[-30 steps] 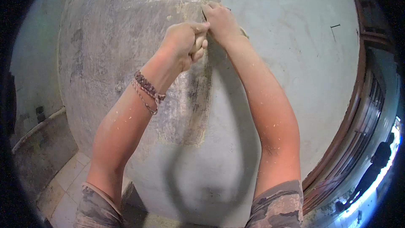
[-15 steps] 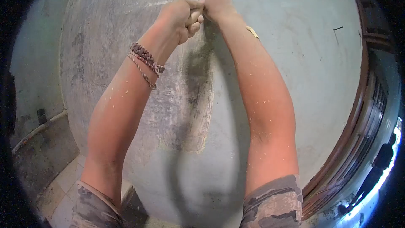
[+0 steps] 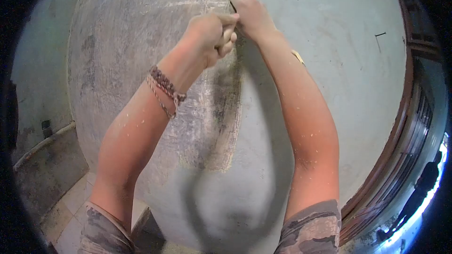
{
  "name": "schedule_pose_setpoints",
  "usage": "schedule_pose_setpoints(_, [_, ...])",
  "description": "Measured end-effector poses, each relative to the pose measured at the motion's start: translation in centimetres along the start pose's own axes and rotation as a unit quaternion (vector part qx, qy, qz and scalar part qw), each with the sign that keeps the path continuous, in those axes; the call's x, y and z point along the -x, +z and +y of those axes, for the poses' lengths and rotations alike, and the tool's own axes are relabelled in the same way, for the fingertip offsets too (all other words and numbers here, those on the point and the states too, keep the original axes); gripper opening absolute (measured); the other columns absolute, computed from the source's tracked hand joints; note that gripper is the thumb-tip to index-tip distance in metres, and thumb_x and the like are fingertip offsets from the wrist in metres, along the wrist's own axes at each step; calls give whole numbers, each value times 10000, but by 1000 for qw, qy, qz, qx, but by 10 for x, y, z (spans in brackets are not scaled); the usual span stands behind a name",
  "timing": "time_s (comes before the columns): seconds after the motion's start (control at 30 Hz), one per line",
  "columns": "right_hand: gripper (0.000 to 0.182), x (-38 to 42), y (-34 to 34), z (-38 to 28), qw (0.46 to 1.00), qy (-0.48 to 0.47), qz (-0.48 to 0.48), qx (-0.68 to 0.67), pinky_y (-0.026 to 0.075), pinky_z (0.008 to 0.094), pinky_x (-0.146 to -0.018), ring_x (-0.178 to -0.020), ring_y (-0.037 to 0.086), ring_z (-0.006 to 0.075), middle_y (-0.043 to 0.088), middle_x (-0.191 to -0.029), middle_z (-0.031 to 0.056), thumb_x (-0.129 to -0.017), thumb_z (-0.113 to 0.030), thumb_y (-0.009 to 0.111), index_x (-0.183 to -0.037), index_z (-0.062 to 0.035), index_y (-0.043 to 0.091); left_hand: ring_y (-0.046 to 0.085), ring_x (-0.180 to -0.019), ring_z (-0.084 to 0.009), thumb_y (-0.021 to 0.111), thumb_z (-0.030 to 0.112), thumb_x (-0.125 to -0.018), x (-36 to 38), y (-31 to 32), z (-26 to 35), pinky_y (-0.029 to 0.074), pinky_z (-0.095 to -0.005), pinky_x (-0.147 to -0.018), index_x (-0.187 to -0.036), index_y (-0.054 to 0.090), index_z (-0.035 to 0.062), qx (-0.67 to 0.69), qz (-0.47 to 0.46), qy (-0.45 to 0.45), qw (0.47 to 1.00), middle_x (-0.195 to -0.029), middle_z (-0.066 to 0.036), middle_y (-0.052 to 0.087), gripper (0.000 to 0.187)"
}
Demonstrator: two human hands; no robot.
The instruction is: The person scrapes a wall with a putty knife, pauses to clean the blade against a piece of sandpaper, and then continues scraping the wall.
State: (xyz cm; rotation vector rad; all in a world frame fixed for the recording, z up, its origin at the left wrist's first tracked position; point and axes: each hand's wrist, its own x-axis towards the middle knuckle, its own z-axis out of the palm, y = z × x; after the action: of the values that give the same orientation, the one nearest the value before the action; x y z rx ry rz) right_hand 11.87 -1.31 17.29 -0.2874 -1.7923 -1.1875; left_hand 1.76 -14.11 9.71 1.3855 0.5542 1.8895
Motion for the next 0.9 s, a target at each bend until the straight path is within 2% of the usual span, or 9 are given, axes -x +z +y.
schedule_pose_setpoints(0.1, [234,-8,-1,9,998,-21,57,-19,514,459,-778,-912,623,381,640,-922,180,-731,-168,658,-924,-41,626,421,-463,-102,550,136,-959,-14,4,2,340,-244,-409,-703,525,71,21,-25,18,999,-480,6,390,265])
schedule_pose_setpoints(0.2, [394,-41,-2,28,999,-24,-6,33,504,425,-787,-919,605,403,628,-1011,193,-784,-224,583,-1130,-40,617,412,-451,-91,543,139,-963,-21,11,21,323,-232,-399,-702,512,80,5,-7,25,1000,-473,16,383,269])
schedule_pose_setpoints(0.33, [438,29,9,-15,1000,-3,5,-27,502,424,-813,-959,601,398,622,-1056,201,-788,-231,580,-1183,-43,604,398,-396,-88,555,136,-952,27,-13,-26,321,-226,-369,-712,490,91,24,-24,-10,999,-493,20,421,253])
schedule_pose_setpoints(0.4, [352,59,7,-42,994,-15,105,-20,506,427,-838,-990,601,375,625,-1029,187,-760,-131,630,-1100,-43,615,390,-385,-92,558,134,-950,40,-17,-38,322,-229,-365,-719,487,92,38,-31,-23,999,-504,19,433,245])
schedule_pose_setpoints(0.6, [459,-18,-15,14,1000,-1,-13,7,504,404,-851,-1012,601,407,622,-1112,219,-778,-217,591,-1204,-47,607,356,-367,-109,542,113,-953,-12,12,1,307,-257,-337,-753,511,59,54,-11,6,998,-514,-3,435,210])
schedule_pose_setpoints(0.7, [457,-3,-16,4,999,15,-39,-13,504,406,-862,-1016,602,411,626,-1123,222,-764,-208,600,-1189,-43,618,385,-397,-110,540,113,-956,-3,13,-5,324,-260,-347,-764,520,39,81,12,-12,997,-511,-15,431,206])
schedule_pose_setpoints(0.73, [350,15,-12,-5,997,-34,29,-62,509,445,-824,-977,603,396,634,-1016,173,-759,-174,627,-1087,-52,630,410,-431,-110,542,113,-956,11,4,-21,336,-253,-365,-769,522,36,75,-12,-7,997,-521,-16,439,204])
schedule_pose_setpoints(0.83, [333,13,-12,-11,998,-45,44,-32,509,443,-820,-966,602,395,638,-994,172,-743,-191,636,-1048,-57,632,457,-495,-114,547,110,-954,13,-1,-27,355,-242,-392,-766,523,32,65,-41,-8,997,-545,-23,462,205])
schedule_pose_setpoints(0.9, [317,-9,-24,-6,998,-45,2,-41,509,438,-817,-956,603,390,636,-983,172,-734,-194,641,-1014,-46,630,447,-468,-122,546,106,-952,-5,9,-10,348,-255,-377,-754,521,35,108,2,22,994,-549,-29,465,212])
